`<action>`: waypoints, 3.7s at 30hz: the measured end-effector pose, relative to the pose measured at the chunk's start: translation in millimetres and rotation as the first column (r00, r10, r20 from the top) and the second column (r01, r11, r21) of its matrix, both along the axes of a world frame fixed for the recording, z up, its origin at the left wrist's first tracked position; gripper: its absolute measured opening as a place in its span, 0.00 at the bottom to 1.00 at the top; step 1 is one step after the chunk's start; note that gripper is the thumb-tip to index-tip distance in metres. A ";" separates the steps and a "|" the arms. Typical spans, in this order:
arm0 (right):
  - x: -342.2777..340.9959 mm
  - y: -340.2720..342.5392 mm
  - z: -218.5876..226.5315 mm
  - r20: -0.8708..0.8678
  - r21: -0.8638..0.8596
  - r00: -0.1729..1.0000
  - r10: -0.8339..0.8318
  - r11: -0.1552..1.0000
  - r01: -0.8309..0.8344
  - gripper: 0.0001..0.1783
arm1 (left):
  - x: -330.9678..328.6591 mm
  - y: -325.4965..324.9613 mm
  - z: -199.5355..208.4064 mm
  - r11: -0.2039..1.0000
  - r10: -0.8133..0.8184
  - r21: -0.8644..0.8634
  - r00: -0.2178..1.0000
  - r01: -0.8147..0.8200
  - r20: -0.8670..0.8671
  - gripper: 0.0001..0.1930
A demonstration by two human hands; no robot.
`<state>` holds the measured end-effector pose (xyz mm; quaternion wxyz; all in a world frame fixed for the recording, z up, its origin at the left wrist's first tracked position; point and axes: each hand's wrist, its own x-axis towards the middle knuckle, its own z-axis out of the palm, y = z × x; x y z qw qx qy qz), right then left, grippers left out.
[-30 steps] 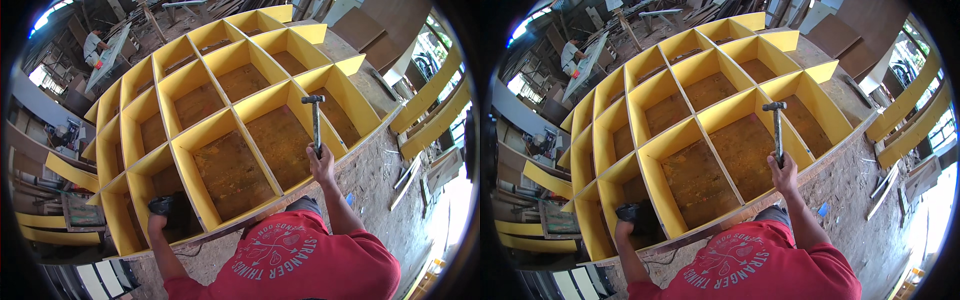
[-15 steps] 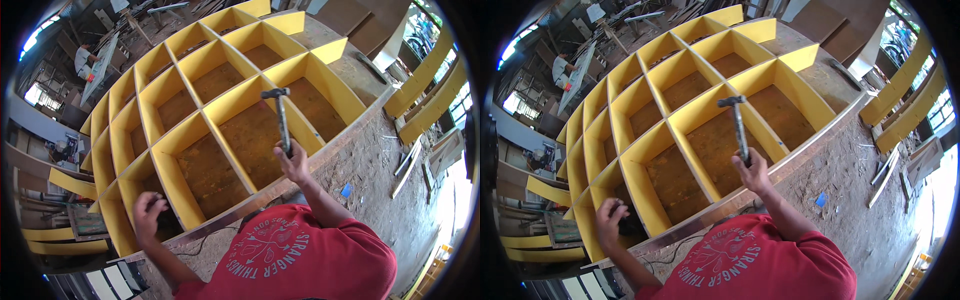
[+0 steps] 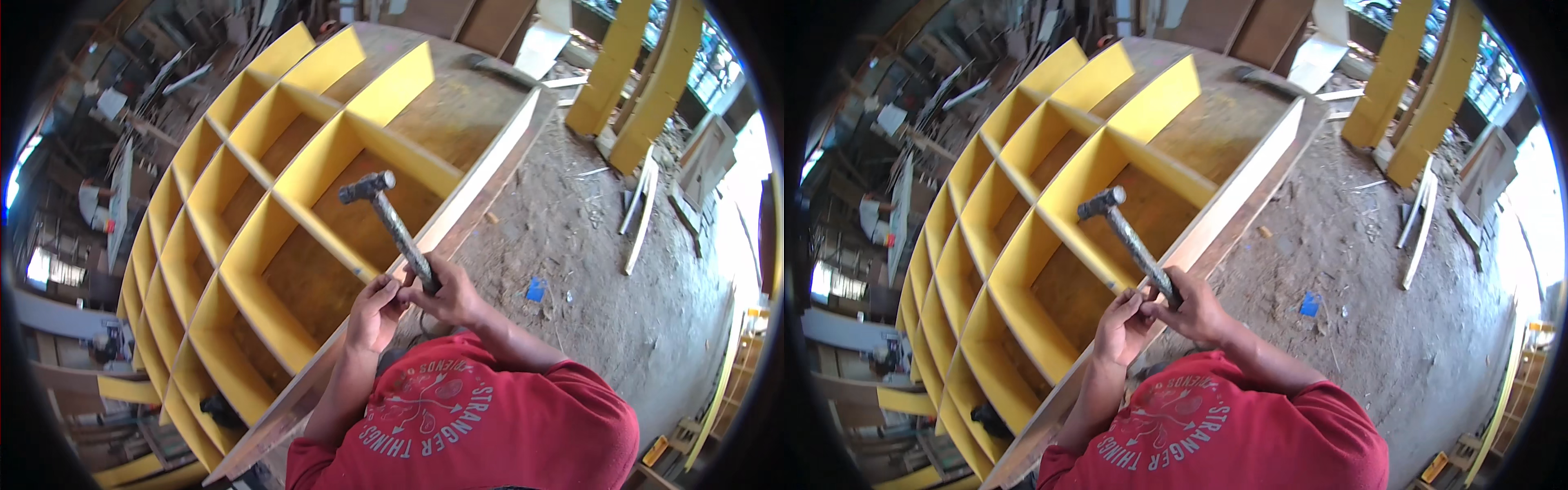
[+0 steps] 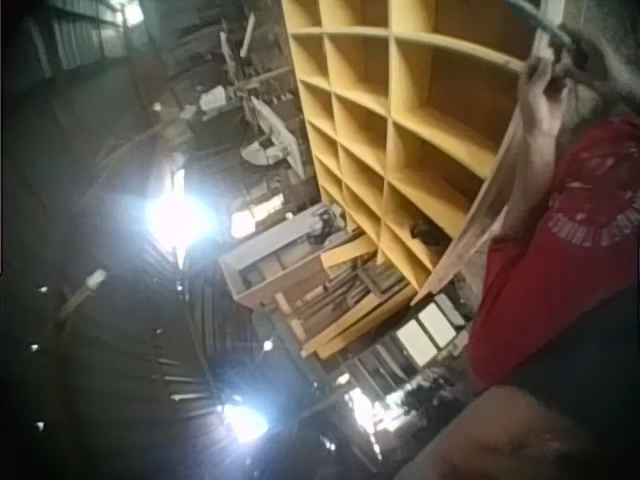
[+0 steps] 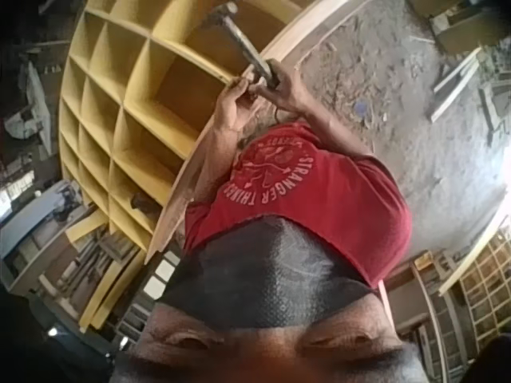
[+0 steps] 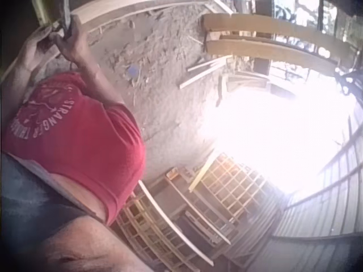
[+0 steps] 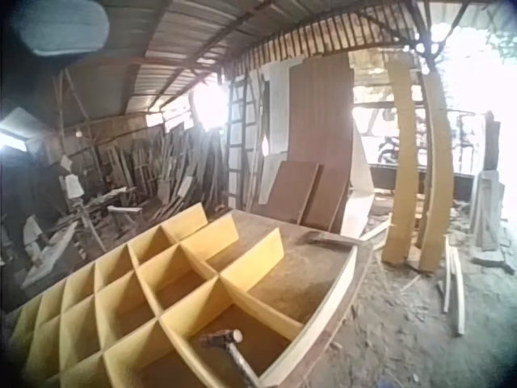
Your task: The person hammers nails into a wooden shelving unit, positions a wooden board across the frame, and marks lines on it using a carpenter's square and a pencil.
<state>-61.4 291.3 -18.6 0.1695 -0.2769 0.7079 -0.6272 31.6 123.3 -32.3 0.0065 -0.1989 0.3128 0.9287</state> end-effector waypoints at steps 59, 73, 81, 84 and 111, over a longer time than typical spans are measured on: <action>-21.7 11.3 -20.7 -0.444 0.615 0.664 -0.602 0.334 0.714 0.24 | -394.7 -18.7 -57.3 -0.013 -0.661 -0.985 0.741 -0.173 -0.121 0.09; 9.5 18.3 -64.4 0.201 0.389 0.422 -0.884 0.468 0.794 0.22 | -382.8 15.9 -1.1 -0.033 -0.989 -0.999 0.145 0.010 0.034 0.07; 29.9 30.4 -91.2 0.262 0.241 0.459 -0.849 0.518 0.821 0.22 | -385.3 48.3 14.2 -0.604 -0.796 -0.788 0.049 -0.116 0.603 0.11; 30.9 35.9 -93.3 0.132 0.269 0.476 -0.870 0.493 0.827 0.21 | -382.6 53.5 16.7 -0.643 -0.763 -0.747 0.059 -0.167 0.644 0.10; -2.5 -42.1 -142.0 0.722 -0.224 0.336 -0.605 0.255 0.941 0.14 | -351.7 63.0 21.4 -0.752 -0.658 -0.592 0.285 -0.288 0.697 0.07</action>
